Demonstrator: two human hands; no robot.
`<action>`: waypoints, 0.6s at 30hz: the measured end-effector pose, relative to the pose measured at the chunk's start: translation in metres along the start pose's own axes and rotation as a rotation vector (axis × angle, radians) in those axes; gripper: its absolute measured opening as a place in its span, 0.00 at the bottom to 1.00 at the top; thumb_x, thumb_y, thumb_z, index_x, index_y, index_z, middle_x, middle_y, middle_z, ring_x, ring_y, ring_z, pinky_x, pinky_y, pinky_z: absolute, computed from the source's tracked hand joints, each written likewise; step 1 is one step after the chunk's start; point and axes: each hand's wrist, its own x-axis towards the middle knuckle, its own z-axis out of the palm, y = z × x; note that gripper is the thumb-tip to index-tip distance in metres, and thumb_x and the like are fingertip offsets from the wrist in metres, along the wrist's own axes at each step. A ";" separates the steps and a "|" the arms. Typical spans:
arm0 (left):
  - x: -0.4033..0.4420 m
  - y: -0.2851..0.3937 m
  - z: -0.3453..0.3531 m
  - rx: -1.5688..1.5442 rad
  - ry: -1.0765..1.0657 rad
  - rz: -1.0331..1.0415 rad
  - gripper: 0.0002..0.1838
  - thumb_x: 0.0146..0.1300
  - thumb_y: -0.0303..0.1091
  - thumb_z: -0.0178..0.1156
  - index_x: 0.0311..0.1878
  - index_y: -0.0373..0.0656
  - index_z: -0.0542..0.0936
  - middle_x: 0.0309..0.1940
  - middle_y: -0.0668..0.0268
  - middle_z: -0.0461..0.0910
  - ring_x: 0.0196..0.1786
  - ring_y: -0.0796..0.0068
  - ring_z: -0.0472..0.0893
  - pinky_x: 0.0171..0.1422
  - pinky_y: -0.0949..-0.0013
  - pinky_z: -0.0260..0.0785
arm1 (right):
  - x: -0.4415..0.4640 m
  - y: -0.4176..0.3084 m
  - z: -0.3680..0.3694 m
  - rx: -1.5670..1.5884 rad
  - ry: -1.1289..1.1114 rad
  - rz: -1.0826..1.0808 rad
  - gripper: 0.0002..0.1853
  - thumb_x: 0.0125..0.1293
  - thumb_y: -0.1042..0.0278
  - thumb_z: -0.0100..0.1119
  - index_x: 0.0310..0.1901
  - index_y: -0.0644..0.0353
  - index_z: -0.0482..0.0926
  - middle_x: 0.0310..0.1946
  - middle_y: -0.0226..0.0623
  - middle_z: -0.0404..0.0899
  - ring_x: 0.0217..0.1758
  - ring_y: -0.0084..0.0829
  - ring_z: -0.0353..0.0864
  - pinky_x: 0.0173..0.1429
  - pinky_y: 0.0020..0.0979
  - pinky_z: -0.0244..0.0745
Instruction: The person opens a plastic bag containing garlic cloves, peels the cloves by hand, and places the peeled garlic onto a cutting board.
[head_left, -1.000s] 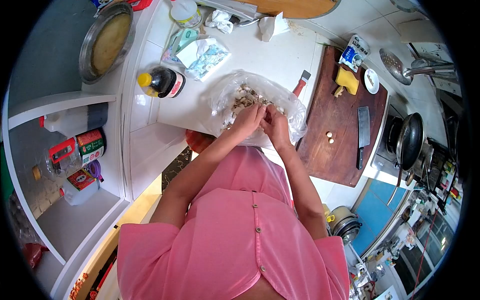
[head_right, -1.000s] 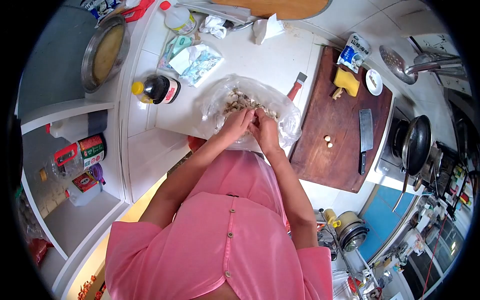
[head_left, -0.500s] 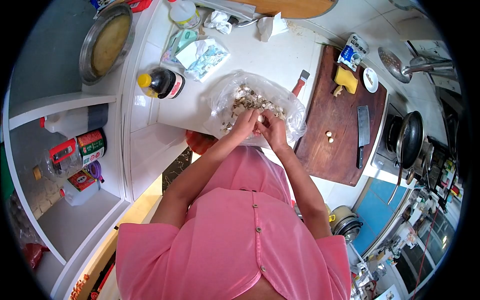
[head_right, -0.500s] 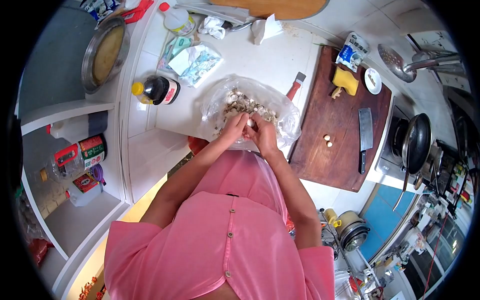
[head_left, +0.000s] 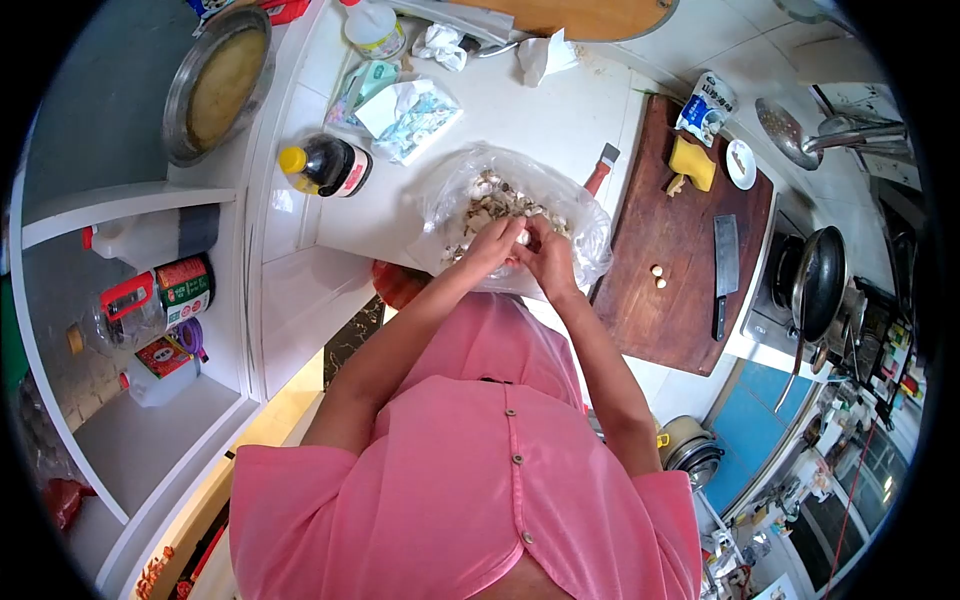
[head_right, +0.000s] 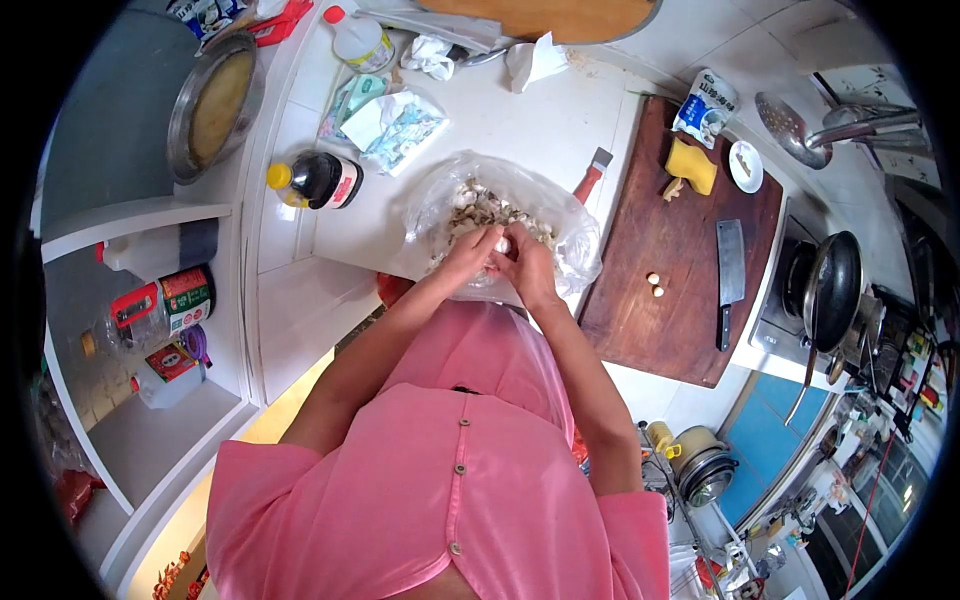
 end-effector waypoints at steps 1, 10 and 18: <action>-0.001 -0.001 -0.001 -0.022 -0.034 0.024 0.17 0.70 0.41 0.49 0.44 0.34 0.76 0.25 0.65 0.78 0.23 0.81 0.76 0.25 0.73 0.69 | 0.000 0.001 -0.002 0.021 -0.002 0.031 0.14 0.56 0.76 0.66 0.41 0.64 0.71 0.21 0.33 0.71 0.23 0.20 0.70 0.28 0.27 0.68; 0.001 0.011 -0.028 -0.032 -0.315 -0.151 0.11 0.67 0.35 0.51 0.46 0.38 0.74 0.34 0.67 0.74 0.33 0.83 0.74 0.35 0.76 0.69 | 0.004 -0.001 -0.014 -0.082 -0.154 -0.042 0.15 0.54 0.73 0.68 0.40 0.63 0.72 0.21 0.39 0.72 0.23 0.30 0.71 0.30 0.32 0.68; 0.008 0.018 -0.026 -0.216 -0.301 -0.371 0.07 0.67 0.32 0.48 0.41 0.37 0.70 0.34 0.63 0.72 0.34 0.71 0.79 0.36 0.66 0.76 | 0.006 -0.016 -0.011 -0.066 -0.169 -0.014 0.14 0.56 0.70 0.68 0.35 0.62 0.70 0.18 0.32 0.67 0.22 0.24 0.63 0.28 0.29 0.64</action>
